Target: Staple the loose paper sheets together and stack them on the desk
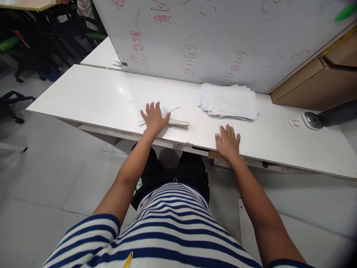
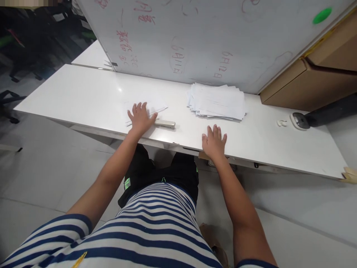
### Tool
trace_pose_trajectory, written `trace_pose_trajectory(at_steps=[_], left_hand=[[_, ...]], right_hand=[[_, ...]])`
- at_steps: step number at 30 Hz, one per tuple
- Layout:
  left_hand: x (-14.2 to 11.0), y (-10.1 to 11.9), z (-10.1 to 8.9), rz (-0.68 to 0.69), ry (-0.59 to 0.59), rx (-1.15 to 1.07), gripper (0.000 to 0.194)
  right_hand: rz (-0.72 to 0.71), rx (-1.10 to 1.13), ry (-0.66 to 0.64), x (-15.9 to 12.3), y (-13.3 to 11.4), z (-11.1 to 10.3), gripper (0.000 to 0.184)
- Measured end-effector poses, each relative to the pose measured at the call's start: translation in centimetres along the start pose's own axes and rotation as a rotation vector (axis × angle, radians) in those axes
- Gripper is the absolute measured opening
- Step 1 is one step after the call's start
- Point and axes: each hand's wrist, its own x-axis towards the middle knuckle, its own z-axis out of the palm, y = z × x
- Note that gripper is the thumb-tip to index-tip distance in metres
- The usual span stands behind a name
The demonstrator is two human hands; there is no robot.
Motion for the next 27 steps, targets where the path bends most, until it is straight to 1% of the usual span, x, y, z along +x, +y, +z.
trace_pose_trajectory(at_steps=[2, 4, 6, 7, 10, 14, 16, 19, 23, 27], left_hand=[[0.9, -1.4, -0.6, -0.051, -0.070, 0.110, 0.087], [1.4, -2.5, -0.8, -0.080, -0.157, 0.188, 0.095], [1.4, -3.2, -0.5, -0.079, -0.188, 0.229, 0.090], [1.2, -3.3, -0.2, -0.065, -0.171, 0.243, 0.085], [0.4, -3.0, 0.3, 0.005, -0.070, 0.274, 0.069], [-0.2, -2.6, -0.2, 0.054, -0.020, 0.275, 0.057], [-0.2, -2.6, -0.7, 0.057, -0.019, 0.262, 0.055], [0.1, -2.7, -1.2, 0.044, -0.033, 0.250, 0.057], [0.4, -2.8, -1.4, 0.018, -0.047, 0.224, 0.058], [0.6, -2.9, -1.3, 0.007, -0.039, 0.191, 0.053]], right_hand=[[-0.002, 0.000, 0.014, 0.1, 0.1, 0.1, 0.058], [-0.001, -0.003, 0.024, 0.2, 0.1, 0.2, 0.058], [0.002, -0.011, 0.031, 0.2, 0.1, 0.2, 0.058], [0.003, -0.016, 0.033, 0.1, 0.1, 0.3, 0.059], [0.013, -0.022, 0.041, 0.1, 0.1, 0.3, 0.059], [0.018, -0.008, 0.043, 0.0, 0.1, 0.3, 0.060], [0.021, 0.003, 0.037, 0.1, 0.1, 0.4, 0.060], [0.028, 0.007, 0.033, 0.2, 0.2, 0.4, 0.061], [0.028, 0.008, 0.031, 0.2, 0.2, 0.4, 0.062], [0.022, 0.006, 0.043, 0.1, 0.1, 0.4, 0.061]])
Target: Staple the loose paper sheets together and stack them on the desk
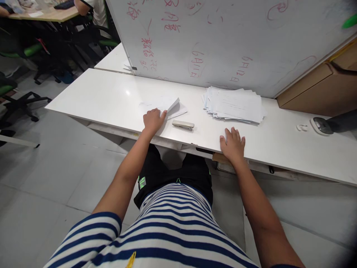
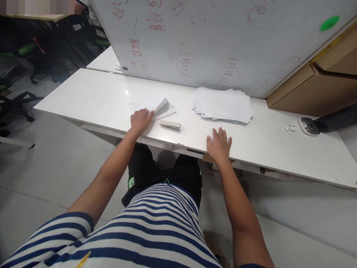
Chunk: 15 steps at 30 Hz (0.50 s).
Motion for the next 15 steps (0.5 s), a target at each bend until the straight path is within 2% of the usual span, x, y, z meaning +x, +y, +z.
trace_pose_trajectory(at_steps=[6, 9, 12, 15], left_hand=[[0.2, -0.2, 0.4, -0.012, 0.029, -0.018, 0.040], [0.6, -0.6, 0.4, -0.043, 0.065, -0.133, 0.031], [0.9, -1.1, -0.2, -0.106, 0.213, -0.327, 0.020], [0.8, -1.4, -1.6, -0.139, 0.340, -0.455, 0.015]], right_hand=[[-0.005, -0.008, 0.016, 0.0, 0.1, 0.1, 0.061], [0.000, -0.019, 0.007, 0.0, 0.1, 0.2, 0.061], [0.003, -0.028, 0.004, 0.0, 0.0, 0.1, 0.060], [0.005, -0.015, 0.010, -0.1, -0.1, -0.1, 0.060]])
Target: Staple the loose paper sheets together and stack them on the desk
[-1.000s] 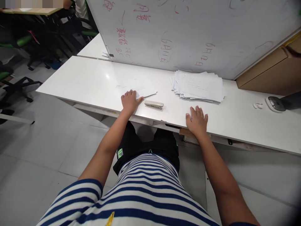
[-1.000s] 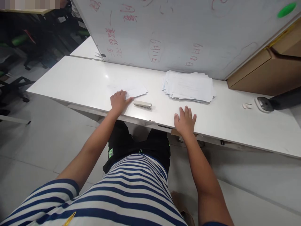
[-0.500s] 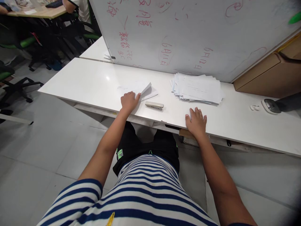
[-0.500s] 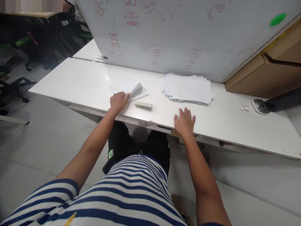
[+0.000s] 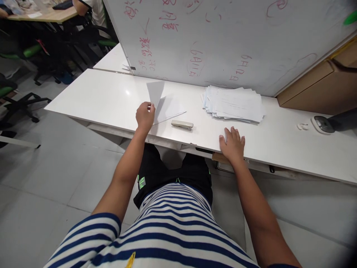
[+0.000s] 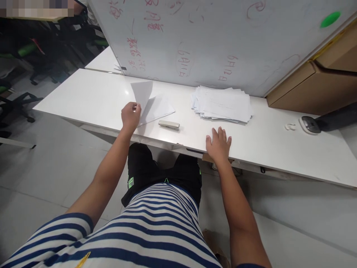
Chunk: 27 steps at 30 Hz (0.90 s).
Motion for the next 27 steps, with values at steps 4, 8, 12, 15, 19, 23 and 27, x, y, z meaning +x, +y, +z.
trace_pose_trajectory(at_steps=[4, 8, 12, 15, 19, 23, 27], left_hand=[[-0.1, 1.2, -2.4, 0.077, 0.138, -0.060, 0.016], [-0.6, 2.9, -4.5, 0.281, 0.270, -0.092, 0.020], [-2.4, 5.3, -5.0, 0.499, 0.234, -0.074, 0.024], [-5.3, 7.5, -4.0, 0.657, 0.109, -0.061, 0.021], [-10.4, 9.3, -1.1, 0.979, -0.084, -0.134, 0.014], [-14.6, 9.3, 2.2, 1.100, -0.268, -0.135, 0.019], [-16.6, 8.2, 4.3, 1.118, -0.430, -0.107, 0.023]], right_hand=[[0.005, 0.026, 0.010, -0.2, -0.1, -0.1, 0.060], [0.002, 0.048, 0.020, -0.1, 0.0, 0.1, 0.058], [0.007, 0.101, 0.046, 0.1, 0.1, 0.1, 0.057], [0.015, 0.324, 0.082, -0.8, -0.1, -0.6, 0.055], [0.090, 1.065, 0.074, -4.4, -1.5, -2.0, 0.065], [0.332, 1.502, -0.022, -8.6, -2.7, -2.5, 0.071], [0.548, 1.625, -0.113, -10.7, -2.4, -1.7, 0.053]])
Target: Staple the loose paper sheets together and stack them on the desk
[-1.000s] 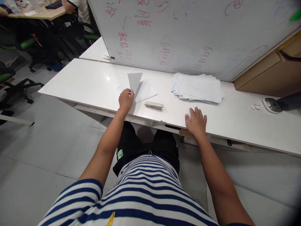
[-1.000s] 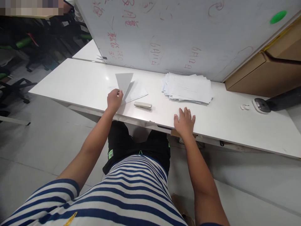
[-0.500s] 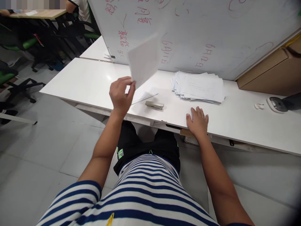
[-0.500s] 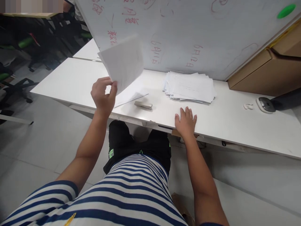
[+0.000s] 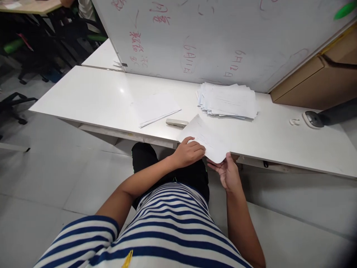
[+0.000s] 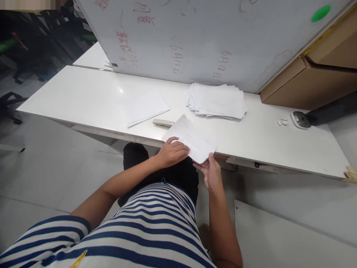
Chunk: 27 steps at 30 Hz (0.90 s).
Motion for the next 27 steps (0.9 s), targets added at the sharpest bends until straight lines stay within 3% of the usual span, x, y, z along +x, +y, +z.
trace_pose_trajectory(at_steps=[3, 6, 11, 13, 19, 23, 27], left_hand=[[-0.7, -0.3, 0.8, 0.003, -0.083, -0.019, 0.022], [-1.0, -0.6, 1.0, -0.018, -0.130, -0.017, 0.024], [-0.8, -0.6, 0.7, -0.098, -0.215, -0.061, 0.066], [-0.6, -0.4, 0.7, -0.126, -0.247, -0.077, 0.071], [0.2, 0.3, 0.2, -0.201, -0.302, -0.122, 0.051], [0.7, 0.5, -0.6, -0.266, -0.320, -0.199, 0.049], [1.6, -0.1, -0.9, -0.301, -0.285, -0.267, 0.035]], right_hand=[[0.021, 0.044, -0.002, 0.0, 0.8, -1.1, 0.035], [0.042, 0.077, -0.017, 0.0, 1.1, -1.9, 0.031], [0.004, 0.027, -0.036, -0.4, 0.9, -2.1, 0.032], [-0.025, -0.004, -0.011, -0.4, 0.8, -1.9, 0.033], [-0.079, -0.081, 0.086, -0.3, 1.3, -1.6, 0.039], [-0.083, -0.125, 0.106, -0.2, 1.6, -1.8, 0.039], [-0.095, -0.131, 0.140, -0.2, 1.7, -1.9, 0.041]])
